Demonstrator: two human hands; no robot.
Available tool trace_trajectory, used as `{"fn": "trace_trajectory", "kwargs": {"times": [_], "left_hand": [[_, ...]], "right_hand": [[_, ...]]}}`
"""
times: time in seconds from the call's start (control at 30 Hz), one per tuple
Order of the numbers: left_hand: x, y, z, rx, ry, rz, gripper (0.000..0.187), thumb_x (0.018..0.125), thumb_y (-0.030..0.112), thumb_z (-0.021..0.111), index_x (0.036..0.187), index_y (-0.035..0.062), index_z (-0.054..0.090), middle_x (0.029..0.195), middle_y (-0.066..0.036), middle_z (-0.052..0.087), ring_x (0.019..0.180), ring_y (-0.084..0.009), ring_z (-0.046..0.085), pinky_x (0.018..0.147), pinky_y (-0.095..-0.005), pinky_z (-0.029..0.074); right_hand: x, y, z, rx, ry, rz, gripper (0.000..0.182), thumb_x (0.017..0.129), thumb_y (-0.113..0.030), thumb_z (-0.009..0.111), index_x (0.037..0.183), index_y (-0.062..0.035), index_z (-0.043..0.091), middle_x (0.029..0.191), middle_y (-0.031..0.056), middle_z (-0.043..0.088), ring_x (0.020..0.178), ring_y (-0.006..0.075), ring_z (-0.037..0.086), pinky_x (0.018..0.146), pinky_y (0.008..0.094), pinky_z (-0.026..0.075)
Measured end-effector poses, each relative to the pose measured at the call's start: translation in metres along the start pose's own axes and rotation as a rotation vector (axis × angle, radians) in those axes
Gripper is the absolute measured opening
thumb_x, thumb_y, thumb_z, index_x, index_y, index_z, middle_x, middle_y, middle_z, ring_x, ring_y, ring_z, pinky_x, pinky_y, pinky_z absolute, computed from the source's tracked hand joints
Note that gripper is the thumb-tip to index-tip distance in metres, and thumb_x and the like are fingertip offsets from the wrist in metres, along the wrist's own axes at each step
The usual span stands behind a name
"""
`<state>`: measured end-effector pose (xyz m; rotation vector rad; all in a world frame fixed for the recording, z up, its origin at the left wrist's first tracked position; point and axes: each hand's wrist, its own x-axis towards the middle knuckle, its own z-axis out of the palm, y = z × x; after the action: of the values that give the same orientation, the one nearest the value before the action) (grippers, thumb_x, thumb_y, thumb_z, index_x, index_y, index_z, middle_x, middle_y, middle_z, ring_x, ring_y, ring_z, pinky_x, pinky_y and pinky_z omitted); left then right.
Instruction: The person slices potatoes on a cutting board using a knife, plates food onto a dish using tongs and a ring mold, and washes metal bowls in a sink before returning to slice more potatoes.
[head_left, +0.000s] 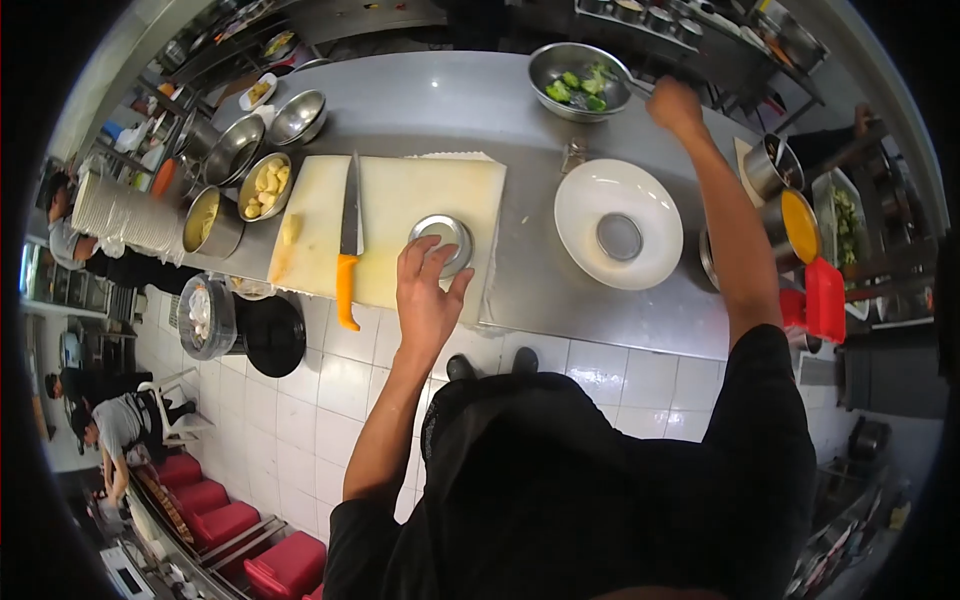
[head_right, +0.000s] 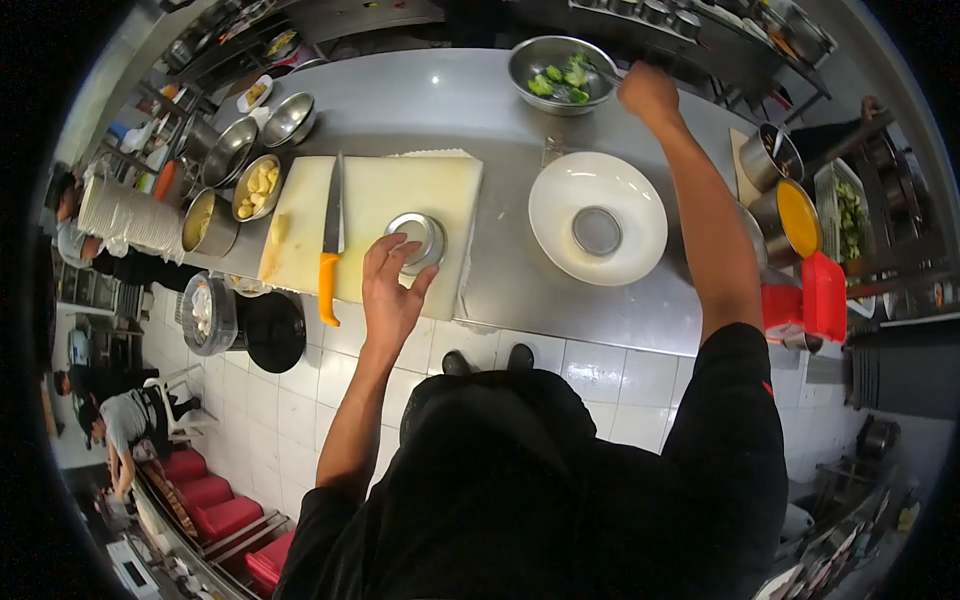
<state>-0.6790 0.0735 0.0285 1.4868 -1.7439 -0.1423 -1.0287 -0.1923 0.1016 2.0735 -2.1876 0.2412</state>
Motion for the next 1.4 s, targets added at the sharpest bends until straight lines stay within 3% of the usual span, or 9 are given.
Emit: {"fn": "trace_trajectory", "kwargs": {"times": [0.27,0.47,0.57,0.63,0.77,0.93,1.03,1.13,1.4], "left_hand": [[-0.017,0.011,-0.012,-0.083,-0.039,-0.106,0.031,0.068,0.008,0.076,0.096,0.0048,0.065,0.108,-0.010,0.060,0.102,-0.0278,0.056,0.085,-0.0353,0.046],[-0.043,0.010,-0.009,-0.213,-0.111,-0.234,0.029,0.070,0.005,0.074,0.097,0.0046,0.064,0.105,-0.011,0.062,0.093,-0.0243,0.060,0.073,-0.0325,0.050],[-0.050,0.011,-0.013,-0.252,-0.121,-0.293,0.029,0.070,0.005,0.074,0.097,0.0038,0.064,0.104,-0.011,0.061,0.091,-0.0248,0.060,0.073,-0.0327,0.049],[-0.058,0.009,-0.020,-0.264,-0.106,-0.346,0.029,0.069,0.004,0.074,0.097,0.0032,0.064,0.102,-0.011,0.061,0.088,-0.0243,0.060,0.072,-0.0326,0.049],[-0.085,-0.002,-0.039,-0.272,-0.029,-0.485,0.027,0.070,0.003,0.073,0.095,0.0025,0.063,0.097,-0.011,0.062,0.080,-0.0207,0.061,0.066,-0.0300,0.049],[-0.125,-0.027,-0.054,-0.250,0.071,-0.758,0.025,0.072,0.003,0.073,0.094,-0.0018,0.062,0.093,-0.010,0.062,0.074,-0.0178,0.060,0.063,-0.0277,0.048],[-0.159,-0.049,-0.060,-0.158,0.133,-0.894,0.026,0.072,0.006,0.072,0.095,-0.0027,0.062,0.093,-0.011,0.062,0.072,-0.0186,0.060,0.063,-0.0291,0.049],[-0.199,-0.068,-0.065,-0.013,0.130,-0.991,0.027,0.072,0.008,0.073,0.095,-0.0024,0.063,0.094,-0.012,0.063,0.071,-0.0193,0.061,0.064,-0.0305,0.049],[-0.328,-0.126,-0.058,0.199,-0.087,-1.226,0.035,0.064,0.015,0.076,0.094,-0.0015,0.068,0.087,-0.015,0.067,0.077,-0.0235,0.064,0.072,-0.0352,0.049]], "right_hand": [[-0.111,0.047,-0.049,-0.173,-0.113,-0.220,0.029,0.071,-0.014,0.054,0.096,-0.0063,0.068,0.097,0.0204,0.062,0.091,0.0384,0.060,0.082,0.0442,0.048],[-0.171,0.049,0.013,-0.035,-0.224,-0.171,0.031,0.071,-0.012,0.052,0.097,-0.0064,0.068,0.098,0.0215,0.062,0.094,0.0396,0.058,0.085,0.0434,0.047],[-0.173,0.037,0.020,0.041,-0.339,-0.033,0.033,0.069,-0.012,0.054,0.098,-0.0031,0.066,0.098,0.0220,0.062,0.097,0.0395,0.057,0.087,0.0444,0.045],[-0.174,0.042,0.005,0.029,-0.291,-0.093,0.032,0.069,-0.013,0.055,0.097,-0.0020,0.066,0.097,0.0216,0.062,0.095,0.0398,0.058,0.087,0.0446,0.045],[-0.145,0.045,-0.035,-0.014,-0.072,-0.219,0.028,0.069,-0.015,0.056,0.092,-0.0011,0.065,0.091,0.0203,0.064,0.091,0.0416,0.059,0.085,0.0446,0.046],[-0.022,0.038,0.005,-0.100,-0.173,-0.060,0.032,0.072,-0.019,0.057,0.097,0.0002,0.065,0.104,0.0211,0.062,0.099,0.0389,0.059,0.086,0.0441,0.047],[0.020,-0.002,0.003,-0.094,-0.388,0.024,0.034,0.073,-0.018,0.056,0.101,0.0013,0.065,0.109,0.0214,0.061,0.103,0.0365,0.059,0.087,0.0425,0.047],[0.039,-0.029,0.009,-0.315,-0.505,-0.115,0.034,0.074,-0.016,0.054,0.102,-0.0004,0.065,0.108,0.0207,0.062,0.103,0.0352,0.059,0.088,0.0402,0.047],[0.027,-0.006,0.013,-0.093,-0.097,0.053,0.027,0.076,-0.016,0.054,0.096,-0.0032,0.067,0.109,0.0199,0.062,0.101,0.0355,0.060,0.085,0.0421,0.049]]}}
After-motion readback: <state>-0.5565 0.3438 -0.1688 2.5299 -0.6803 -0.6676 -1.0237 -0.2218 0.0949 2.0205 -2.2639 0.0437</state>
